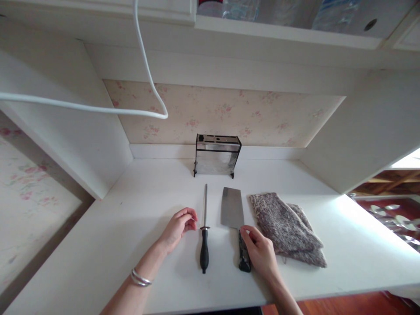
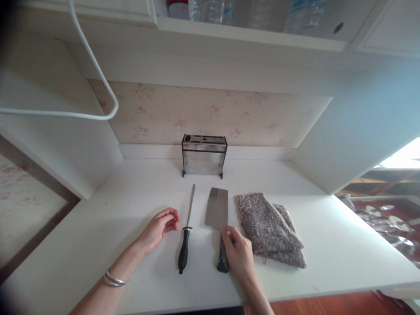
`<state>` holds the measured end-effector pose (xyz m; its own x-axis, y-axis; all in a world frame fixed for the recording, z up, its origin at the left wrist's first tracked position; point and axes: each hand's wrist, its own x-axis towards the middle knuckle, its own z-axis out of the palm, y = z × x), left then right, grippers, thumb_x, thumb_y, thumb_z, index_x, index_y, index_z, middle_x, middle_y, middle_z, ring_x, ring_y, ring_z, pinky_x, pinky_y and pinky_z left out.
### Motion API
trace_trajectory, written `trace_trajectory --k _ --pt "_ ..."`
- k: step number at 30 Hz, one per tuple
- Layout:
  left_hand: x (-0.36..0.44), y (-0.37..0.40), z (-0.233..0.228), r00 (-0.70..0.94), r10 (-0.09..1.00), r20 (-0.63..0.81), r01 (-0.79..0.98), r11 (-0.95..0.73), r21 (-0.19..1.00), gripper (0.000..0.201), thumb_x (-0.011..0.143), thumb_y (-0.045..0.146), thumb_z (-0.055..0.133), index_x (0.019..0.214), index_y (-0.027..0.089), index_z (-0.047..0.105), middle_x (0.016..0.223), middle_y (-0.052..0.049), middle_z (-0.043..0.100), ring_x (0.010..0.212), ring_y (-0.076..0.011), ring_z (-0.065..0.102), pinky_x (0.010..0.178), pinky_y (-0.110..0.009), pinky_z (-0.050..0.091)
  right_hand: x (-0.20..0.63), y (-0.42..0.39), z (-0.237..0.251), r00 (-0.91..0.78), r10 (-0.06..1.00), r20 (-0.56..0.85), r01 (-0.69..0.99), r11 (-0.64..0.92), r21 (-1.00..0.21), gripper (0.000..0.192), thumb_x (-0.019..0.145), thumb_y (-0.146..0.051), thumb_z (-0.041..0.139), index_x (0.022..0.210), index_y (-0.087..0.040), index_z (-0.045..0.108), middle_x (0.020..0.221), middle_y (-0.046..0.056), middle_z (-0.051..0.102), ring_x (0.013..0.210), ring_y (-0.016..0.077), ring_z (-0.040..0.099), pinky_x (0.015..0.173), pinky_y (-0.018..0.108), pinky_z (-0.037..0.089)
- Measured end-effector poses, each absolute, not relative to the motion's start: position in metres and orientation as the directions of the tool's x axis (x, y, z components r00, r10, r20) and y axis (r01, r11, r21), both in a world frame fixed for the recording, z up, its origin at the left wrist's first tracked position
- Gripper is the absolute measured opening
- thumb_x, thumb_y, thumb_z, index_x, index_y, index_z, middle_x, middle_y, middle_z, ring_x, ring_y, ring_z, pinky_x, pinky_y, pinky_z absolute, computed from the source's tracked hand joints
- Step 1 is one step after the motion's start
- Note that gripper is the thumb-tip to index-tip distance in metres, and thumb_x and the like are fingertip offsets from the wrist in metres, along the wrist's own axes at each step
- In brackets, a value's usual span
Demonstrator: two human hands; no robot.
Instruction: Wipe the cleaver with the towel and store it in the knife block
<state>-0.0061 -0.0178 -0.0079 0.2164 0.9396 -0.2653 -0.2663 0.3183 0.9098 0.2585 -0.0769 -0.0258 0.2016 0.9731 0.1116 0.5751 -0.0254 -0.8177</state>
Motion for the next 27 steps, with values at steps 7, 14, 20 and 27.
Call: trace_trajectory --k 7,14,20,27 --pt "0.001 0.017 0.009 0.086 0.979 -0.186 0.003 0.186 0.982 0.013 0.074 0.025 0.054 0.084 0.018 0.059 0.087 -0.003 0.062 0.069 -0.0129 0.06 0.065 -0.025 0.049 0.279 -0.09 -0.023 0.064 0.972 0.224 0.772 0.094 -0.628 0.032 0.092 -0.043 0.042 0.099 -0.021 0.065 0.087 0.005 0.07 0.072 0.0184 0.065 0.065 0.024 0.047" --pt "0.02 0.13 0.025 -0.062 0.994 0.095 0.468 -0.055 0.882 0.045 0.072 0.013 0.055 0.117 0.012 0.054 0.12 -0.015 0.06 0.099 -0.0225 0.06 0.087 -0.031 0.043 0.294 -0.101 0.003 -0.296 0.955 0.009 0.888 0.279 -0.366 0.049 0.088 -0.017 0.037 0.134 -0.03 0.046 0.099 0.002 0.069 0.077 0.0194 0.068 0.064 0.024 0.045" --pt "0.026 0.175 0.018 -0.1 0.98 0.171 0.606 -0.077 0.792 0.046 0.077 0.014 0.056 0.122 0.012 0.048 0.118 -0.017 0.061 0.108 -0.0254 0.058 0.092 -0.034 0.04 0.285 -0.093 0.021 -0.435 0.899 -0.061 0.886 0.415 -0.206 0.06 0.078 -0.007 0.043 0.129 -0.036 0.05 0.083 -0.003 0.068 0.065 0.0161 0.065 0.054 0.022 0.035" --pt "0.015 0.198 0.016 -0.067 0.976 0.209 0.689 -0.106 0.716 0.053 0.081 0.019 0.058 0.13 0.011 0.04 0.131 -0.02 0.052 0.116 -0.025 0.053 0.092 -0.031 0.04 0.285 -0.085 0.038 -0.531 0.842 -0.09 0.843 0.515 -0.152 0.039 0.072 -0.004 0.046 0.1 -0.028 0.058 0.074 -0.003 0.066 0.059 0.0154 0.062 0.052 0.025 0.028"
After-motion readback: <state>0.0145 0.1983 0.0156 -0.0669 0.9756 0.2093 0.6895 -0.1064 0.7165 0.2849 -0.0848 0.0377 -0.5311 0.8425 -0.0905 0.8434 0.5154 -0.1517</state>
